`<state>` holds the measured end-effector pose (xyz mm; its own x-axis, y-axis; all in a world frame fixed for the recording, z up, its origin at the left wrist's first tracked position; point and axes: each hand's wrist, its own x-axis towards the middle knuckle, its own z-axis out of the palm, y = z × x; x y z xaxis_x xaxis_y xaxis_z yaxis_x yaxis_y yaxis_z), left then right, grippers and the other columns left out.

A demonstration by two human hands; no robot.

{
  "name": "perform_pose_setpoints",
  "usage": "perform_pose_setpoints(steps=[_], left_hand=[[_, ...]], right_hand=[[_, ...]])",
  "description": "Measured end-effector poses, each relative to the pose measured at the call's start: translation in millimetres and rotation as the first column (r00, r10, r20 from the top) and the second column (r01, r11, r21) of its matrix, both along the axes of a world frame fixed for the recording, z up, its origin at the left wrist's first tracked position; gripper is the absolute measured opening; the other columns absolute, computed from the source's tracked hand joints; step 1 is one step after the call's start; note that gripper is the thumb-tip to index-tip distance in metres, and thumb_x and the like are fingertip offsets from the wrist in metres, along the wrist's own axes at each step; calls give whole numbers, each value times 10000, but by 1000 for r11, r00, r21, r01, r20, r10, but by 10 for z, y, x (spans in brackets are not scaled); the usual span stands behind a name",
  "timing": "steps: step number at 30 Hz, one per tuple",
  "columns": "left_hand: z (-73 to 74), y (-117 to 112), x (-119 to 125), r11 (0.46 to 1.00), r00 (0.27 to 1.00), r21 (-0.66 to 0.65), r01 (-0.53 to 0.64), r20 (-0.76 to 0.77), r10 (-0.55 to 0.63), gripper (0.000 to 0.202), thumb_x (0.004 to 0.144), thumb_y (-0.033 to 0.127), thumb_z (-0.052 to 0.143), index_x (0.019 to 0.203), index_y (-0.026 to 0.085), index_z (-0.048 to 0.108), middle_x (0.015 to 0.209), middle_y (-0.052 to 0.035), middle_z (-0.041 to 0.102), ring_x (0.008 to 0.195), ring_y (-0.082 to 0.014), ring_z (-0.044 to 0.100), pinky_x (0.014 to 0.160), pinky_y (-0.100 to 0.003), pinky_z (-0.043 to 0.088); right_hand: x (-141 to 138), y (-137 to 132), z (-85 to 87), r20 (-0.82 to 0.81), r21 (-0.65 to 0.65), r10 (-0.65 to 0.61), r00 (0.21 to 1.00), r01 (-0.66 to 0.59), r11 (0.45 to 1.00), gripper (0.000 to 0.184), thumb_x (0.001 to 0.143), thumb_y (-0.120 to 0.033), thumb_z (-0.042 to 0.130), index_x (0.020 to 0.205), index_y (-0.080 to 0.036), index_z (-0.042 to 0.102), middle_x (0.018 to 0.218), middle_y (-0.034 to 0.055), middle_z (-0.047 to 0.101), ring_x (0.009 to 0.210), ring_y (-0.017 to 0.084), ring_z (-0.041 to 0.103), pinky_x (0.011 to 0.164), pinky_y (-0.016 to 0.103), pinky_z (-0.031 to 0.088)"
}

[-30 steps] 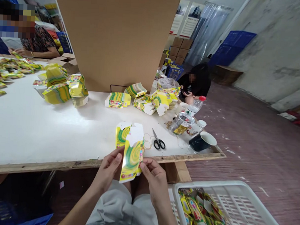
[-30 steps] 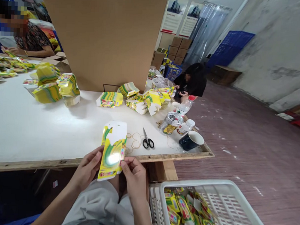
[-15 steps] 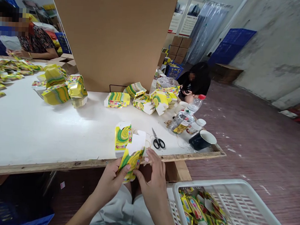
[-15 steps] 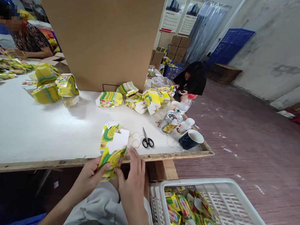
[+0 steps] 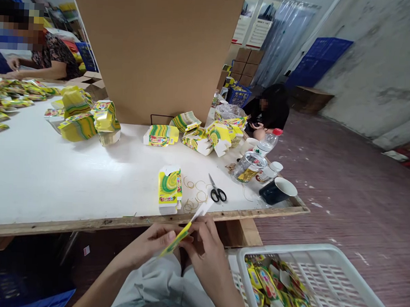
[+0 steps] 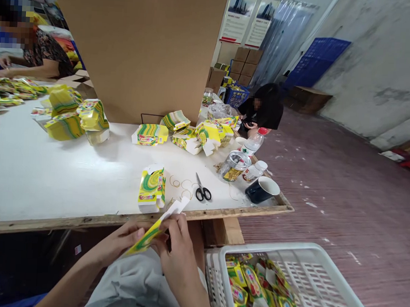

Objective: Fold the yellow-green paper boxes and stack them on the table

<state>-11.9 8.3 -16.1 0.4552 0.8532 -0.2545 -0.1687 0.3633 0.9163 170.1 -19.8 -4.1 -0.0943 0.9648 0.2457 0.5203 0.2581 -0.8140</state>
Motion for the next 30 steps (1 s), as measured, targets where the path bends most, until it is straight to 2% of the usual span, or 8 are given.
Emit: perform_pose_setpoints(steps=[5, 9, 12, 15, 19, 23, 26, 30], left_hand=[[10, -40, -33, 987, 980, -88, 132, 163, -116, 556, 750, 592, 699, 1112, 172, 740, 1039, -129, 751, 910, -256, 687, 827, -363, 534], [2, -44, -44, 985, 979, -94, 141, 164, -125, 524, 738, 516, 752, 1129, 169, 733, 975, -107, 765, 908, -254, 691, 850, -352, 525], [-24, -24, 10, 992, 984, -114, 60, 172, -40, 408, 762, 437, 761, 1054, 152, 759, 855, -79, 771, 773, -202, 694, 746, -284, 528], [-42, -31, 138, 992, 968, -124, -7, 248, 38, 377, 764, 412, 767, 1014, 130, 761, 846, -84, 775, 733, -187, 700, 715, -266, 526], [-52, -103, 299, 956, 930, -282, -82, 324, 176, 462, 732, 501, 765, 1031, 150, 742, 892, -89, 786, 811, -243, 727, 774, -333, 547], [-51, -167, 357, 882, 883, -464, 78, 443, 155, 569, 804, 639, 605, 1061, 148, 733, 964, -117, 785, 920, -283, 728, 870, -386, 526], [-45, -187, 370, 881, 860, -455, 129, 493, 129, 553, 794, 633, 621, 1042, 154, 739, 943, -104, 789, 906, -268, 731, 860, -362, 523], [-64, -203, 334, 921, 876, -383, 77, 467, 121, 539, 708, 623, 723, 953, 144, 753, 874, -93, 781, 744, -213, 719, 716, -290, 533]], right_hand=[[12, -20, 96, 0, -59, 91, 996, -91, 994, 248, 854, -92, 578, 1044, -245, 622, 1078, 54, 564, 1010, 213, 609, 883, 305, 532], [51, -40, 95, 19, -56, 176, 984, -175, 983, 202, 907, -178, 562, 1086, -246, 627, 1089, 61, 563, 1027, 218, 594, 896, 316, 519], [54, -40, 8, 33, 89, -23, 999, 20, 996, 235, 910, -250, 583, 1143, -236, 611, 1133, 81, 540, 1077, 242, 568, 913, 354, 500], [18, -26, -80, -22, 176, -212, 977, 212, 961, 303, 905, -267, 595, 1204, -225, 566, 1188, 101, 522, 1140, 258, 538, 957, 395, 467], [-41, -8, -99, -33, 171, -181, 983, 184, 968, 246, 913, -225, 579, 1159, -237, 578, 1163, 92, 535, 1106, 240, 558, 940, 394, 474], [-58, -2, -70, -62, 246, -262, 963, 269, 931, 189, 905, -255, 597, 1093, -241, 592, 1150, 100, 506, 1118, 262, 538, 894, 408, 488], [-58, -6, -67, -91, 249, -264, 960, 278, 928, 138, 907, -250, 588, 1044, -245, 604, 1155, 103, 498, 1111, 264, 535, 816, 368, 504], [-29, -4, -77, -108, 276, -223, 969, 245, 929, 98, 900, -217, 586, 994, -244, 587, 1134, 85, 510, 1123, 261, 519, 893, 392, 460]])
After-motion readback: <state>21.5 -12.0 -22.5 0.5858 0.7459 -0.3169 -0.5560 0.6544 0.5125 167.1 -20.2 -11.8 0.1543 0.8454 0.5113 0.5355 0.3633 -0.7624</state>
